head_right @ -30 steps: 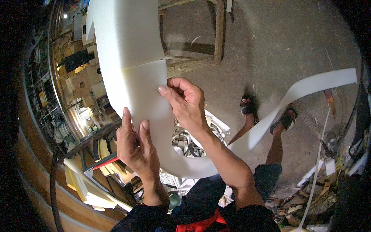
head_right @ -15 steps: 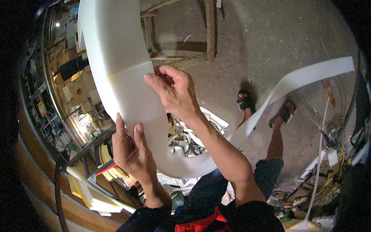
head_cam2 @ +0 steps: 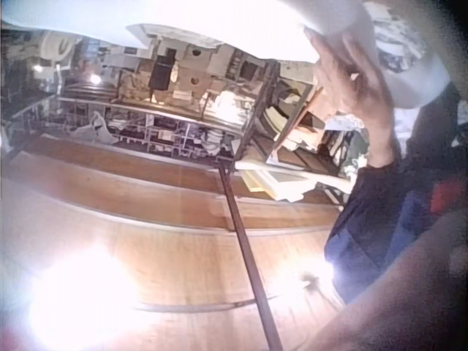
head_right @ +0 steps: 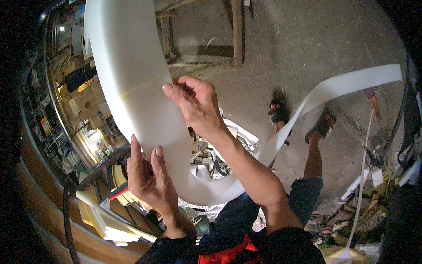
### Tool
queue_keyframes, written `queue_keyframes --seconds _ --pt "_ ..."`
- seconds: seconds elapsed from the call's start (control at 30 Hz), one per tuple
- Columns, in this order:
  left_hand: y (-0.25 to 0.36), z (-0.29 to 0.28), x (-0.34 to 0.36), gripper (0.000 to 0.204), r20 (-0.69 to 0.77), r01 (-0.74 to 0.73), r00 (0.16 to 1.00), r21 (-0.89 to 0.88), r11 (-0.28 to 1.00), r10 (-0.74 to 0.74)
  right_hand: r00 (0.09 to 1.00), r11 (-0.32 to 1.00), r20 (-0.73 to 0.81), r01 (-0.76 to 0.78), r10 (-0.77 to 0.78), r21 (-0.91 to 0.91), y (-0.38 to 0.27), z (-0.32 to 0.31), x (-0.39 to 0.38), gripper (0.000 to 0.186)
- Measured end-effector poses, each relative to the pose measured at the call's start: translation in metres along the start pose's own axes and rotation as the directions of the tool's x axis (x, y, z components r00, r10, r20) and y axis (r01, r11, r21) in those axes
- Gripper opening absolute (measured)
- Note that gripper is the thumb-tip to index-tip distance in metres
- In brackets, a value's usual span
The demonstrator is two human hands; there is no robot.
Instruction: The person applies a white flexible edge trim to a large white curved panel, presses it into place, and trims the excess with a utility knife. The person then uses a spray gun to apply a coating to the panel and continues trimming and adjusting the trim along the edges.
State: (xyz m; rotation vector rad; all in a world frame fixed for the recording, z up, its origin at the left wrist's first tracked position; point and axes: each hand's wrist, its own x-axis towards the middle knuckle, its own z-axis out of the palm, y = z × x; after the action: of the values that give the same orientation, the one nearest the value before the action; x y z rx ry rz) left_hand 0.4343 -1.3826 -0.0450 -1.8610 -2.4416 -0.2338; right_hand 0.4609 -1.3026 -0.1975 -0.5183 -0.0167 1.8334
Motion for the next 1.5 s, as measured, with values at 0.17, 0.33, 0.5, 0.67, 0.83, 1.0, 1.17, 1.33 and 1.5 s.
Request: queue_keyframes --seconds 0.17,0.33,0.5,0.67,0.83,1.0,1.17,1.33,1.5 --pt "0.004 0.002 0.0 0.047 -0.018 -0.033 0.999 0.022 0.999 0.033 0.999 0.998 -0.003 0.047 -0.047 0.041 0.003 0.005 0.002 0.026" --pt "0.006 0.005 0.001 0.05 -0.06 0.009 0.998 -0.059 0.998 -0.012 0.997 0.998 -0.033 0.069 -0.069 -0.004 0.001 0.009 0.002 0.025" --pt "0.008 0.005 0.008 0.058 -0.089 -0.13 0.988 -0.01 0.992 0.128 0.99 0.994 -0.089 0.11 -0.109 0.001 0.0 0.016 0.001 0.023" --pt "0.013 0.0 0.006 0.059 -0.041 -0.188 0.981 -0.002 0.982 0.188 0.989 0.991 -0.083 0.119 -0.124 -0.062 0.001 0.012 0.001 0.023" --pt "0.005 0.006 0.004 0.055 -0.114 -0.166 0.981 -0.079 0.983 0.157 0.981 0.969 -0.1 0.141 -0.164 -0.202 0.008 0.01 0.0 0.023" --pt "-0.001 0.006 0.003 0.053 -0.091 -0.162 0.983 -0.059 0.985 0.157 0.754 0.445 0.045 0.434 -0.655 -0.783 0.002 0.011 -0.012 0.034" --pt "-0.002 0.003 0.004 0.053 -0.121 -0.075 0.991 -0.147 0.986 0.058 0.614 0.271 0.527 0.763 -0.587 -0.586 -0.003 0.01 -0.03 0.084" --pt "-0.002 -0.002 0.001 0.043 -0.139 -0.17 0.979 -0.18 0.969 0.146 0.655 0.428 0.661 0.749 -0.367 -0.506 0.004 0.011 -0.031 0.106" --pt "-0.008 -0.002 0.004 0.041 -0.113 -0.282 0.957 -0.157 0.947 0.266 0.639 0.463 0.695 0.751 -0.33 -0.471 0.006 0.01 -0.024 0.115"
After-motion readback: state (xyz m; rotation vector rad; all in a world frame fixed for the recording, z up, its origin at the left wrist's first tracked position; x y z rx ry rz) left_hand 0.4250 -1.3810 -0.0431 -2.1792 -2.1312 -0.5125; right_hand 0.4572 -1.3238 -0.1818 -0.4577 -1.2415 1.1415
